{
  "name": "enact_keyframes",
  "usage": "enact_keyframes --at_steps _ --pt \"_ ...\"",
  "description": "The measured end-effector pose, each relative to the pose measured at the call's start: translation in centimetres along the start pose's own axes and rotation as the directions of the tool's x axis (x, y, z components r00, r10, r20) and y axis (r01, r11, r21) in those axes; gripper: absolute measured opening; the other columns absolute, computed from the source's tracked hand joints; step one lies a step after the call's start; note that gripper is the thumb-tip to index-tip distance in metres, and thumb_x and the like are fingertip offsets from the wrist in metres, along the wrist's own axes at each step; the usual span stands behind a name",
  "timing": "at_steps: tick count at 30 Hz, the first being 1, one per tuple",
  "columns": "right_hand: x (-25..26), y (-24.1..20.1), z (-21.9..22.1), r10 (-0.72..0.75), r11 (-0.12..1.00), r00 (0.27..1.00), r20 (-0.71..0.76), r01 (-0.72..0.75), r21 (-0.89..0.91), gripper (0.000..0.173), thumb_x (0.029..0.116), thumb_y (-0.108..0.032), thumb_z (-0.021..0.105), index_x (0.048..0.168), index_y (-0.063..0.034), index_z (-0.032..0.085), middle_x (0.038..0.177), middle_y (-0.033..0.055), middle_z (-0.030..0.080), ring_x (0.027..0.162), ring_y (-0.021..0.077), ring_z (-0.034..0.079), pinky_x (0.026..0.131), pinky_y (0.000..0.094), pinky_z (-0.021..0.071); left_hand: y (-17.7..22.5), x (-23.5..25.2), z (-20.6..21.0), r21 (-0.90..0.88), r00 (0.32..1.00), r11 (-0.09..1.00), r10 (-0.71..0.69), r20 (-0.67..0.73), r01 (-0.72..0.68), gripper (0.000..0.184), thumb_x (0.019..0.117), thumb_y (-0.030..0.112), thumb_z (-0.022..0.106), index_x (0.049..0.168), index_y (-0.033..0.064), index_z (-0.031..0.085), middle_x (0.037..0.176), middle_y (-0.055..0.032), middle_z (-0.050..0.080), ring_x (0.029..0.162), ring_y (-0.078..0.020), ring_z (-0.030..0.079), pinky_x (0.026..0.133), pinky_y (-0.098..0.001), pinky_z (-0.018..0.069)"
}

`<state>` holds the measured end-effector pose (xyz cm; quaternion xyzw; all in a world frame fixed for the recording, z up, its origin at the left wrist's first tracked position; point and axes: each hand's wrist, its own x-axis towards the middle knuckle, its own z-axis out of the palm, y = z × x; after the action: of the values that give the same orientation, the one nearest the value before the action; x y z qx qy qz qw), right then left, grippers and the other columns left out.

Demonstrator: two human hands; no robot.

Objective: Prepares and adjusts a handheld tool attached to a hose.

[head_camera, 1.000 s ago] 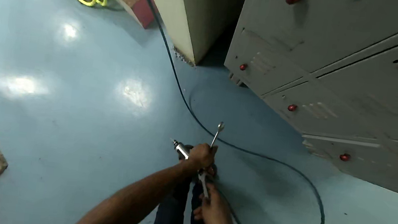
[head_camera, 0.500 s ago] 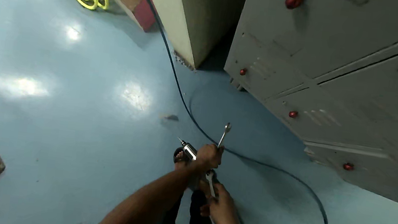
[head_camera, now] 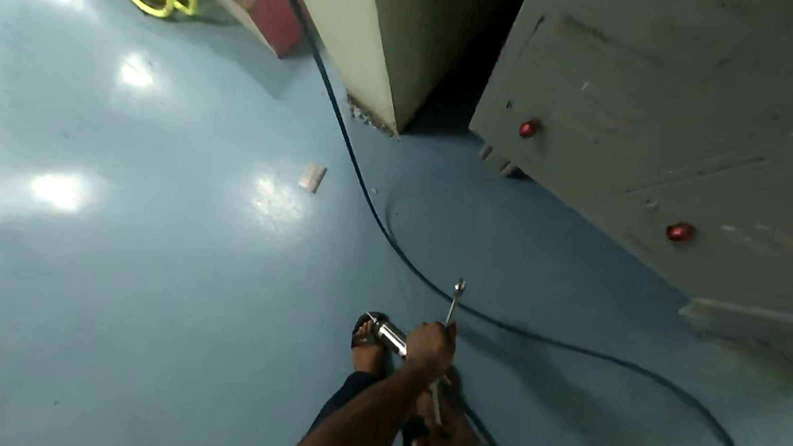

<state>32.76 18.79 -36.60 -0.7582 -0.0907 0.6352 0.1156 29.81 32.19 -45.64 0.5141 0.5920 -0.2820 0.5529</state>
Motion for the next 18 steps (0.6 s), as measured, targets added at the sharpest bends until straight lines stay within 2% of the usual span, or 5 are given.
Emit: enact_keyframes --at_steps 8,10,12,15,18 --pt "15.0 2.7 2.7 0.165 0.957 0.986 0.008 -0.158 -0.242 0.044 0.1061 -0.012 0.054 0.149 -0.0061 0.045 0.121 0.0188 0.066 0.09 0.027 0.074 0.081 0.0419 0.0628 -3.2 14.3 4.2 0.009 0.994 0.999 -0.034 -0.105 0.035 0.062 0.1114 0.047 0.029 0.108 0.0026 0.072 0.11 -0.0198 0.072 0.108 -0.0363 0.069 0.091 -0.0587 0.0535" --pt "18.1 6.8 2.9 0.017 0.92 1.0 -0.008 -0.019 -0.392 0.048 0.1005 -0.027 0.064 0.144 -0.0126 0.052 0.115 0.0155 0.071 0.096 0.0308 0.071 0.084 0.0523 0.057 -3.6 16.9 4.8 0.01 0.992 0.999 -0.051 -0.115 0.053 0.06 0.1113 0.046 0.03 0.107 0.003 0.072 0.11 -0.02 0.071 0.109 -0.0365 0.068 0.09 -0.059 0.0533" --pt "20.7 12.6 3.7 -0.394 0.872 0.914 -0.098 0.337 -0.355 0.041 0.095 -0.037 0.067 0.125 -0.0094 0.067 0.094 0.0077 0.073 0.079 0.0191 0.069 0.067 0.0398 0.0564 -3.8 19.1 5.2 0.018 0.991 0.998 -0.054 -0.123 0.057 0.06 0.1115 0.045 0.029 0.107 0.0027 0.071 0.11 -0.0202 0.071 0.109 -0.037 0.068 0.089 -0.0593 0.0532" --pt "21.2 9.9 3.4 -0.082 0.997 0.987 0.14 0.079 0.025 0.03 0.1051 -0.011 0.054 0.129 0.006 0.062 0.114 0.0149 0.072 0.1 0.0166 0.071 0.093 0.0317 0.0552 -4.3 21.8 5.9 0.042 0.989 0.998 -0.033 -0.144 0.04 0.06 0.1117 0.045 0.03 0.107 0.0018 0.071 0.11 -0.0213 0.071 0.109 -0.0379 0.068 0.088 -0.0601 0.0533" --pt "22.6 5.2 4.0 0.127 0.992 0.991 0.035 -0.126 -0.022 0.038 0.1066 -0.006 0.049 0.143 0.0041 0.046 0.112 0.0219 0.066 0.086 0.0266 0.072 0.079 0.0411 0.0609 -4.7 23.4 6.5 0.075 0.988 0.996 -0.033 -0.153 0.045 0.061 0.1117 0.046 0.028 0.109 0.0015 0.07 0.112 -0.0218 0.071 0.11 -0.0384 0.068 0.089 -0.0602 0.0533"
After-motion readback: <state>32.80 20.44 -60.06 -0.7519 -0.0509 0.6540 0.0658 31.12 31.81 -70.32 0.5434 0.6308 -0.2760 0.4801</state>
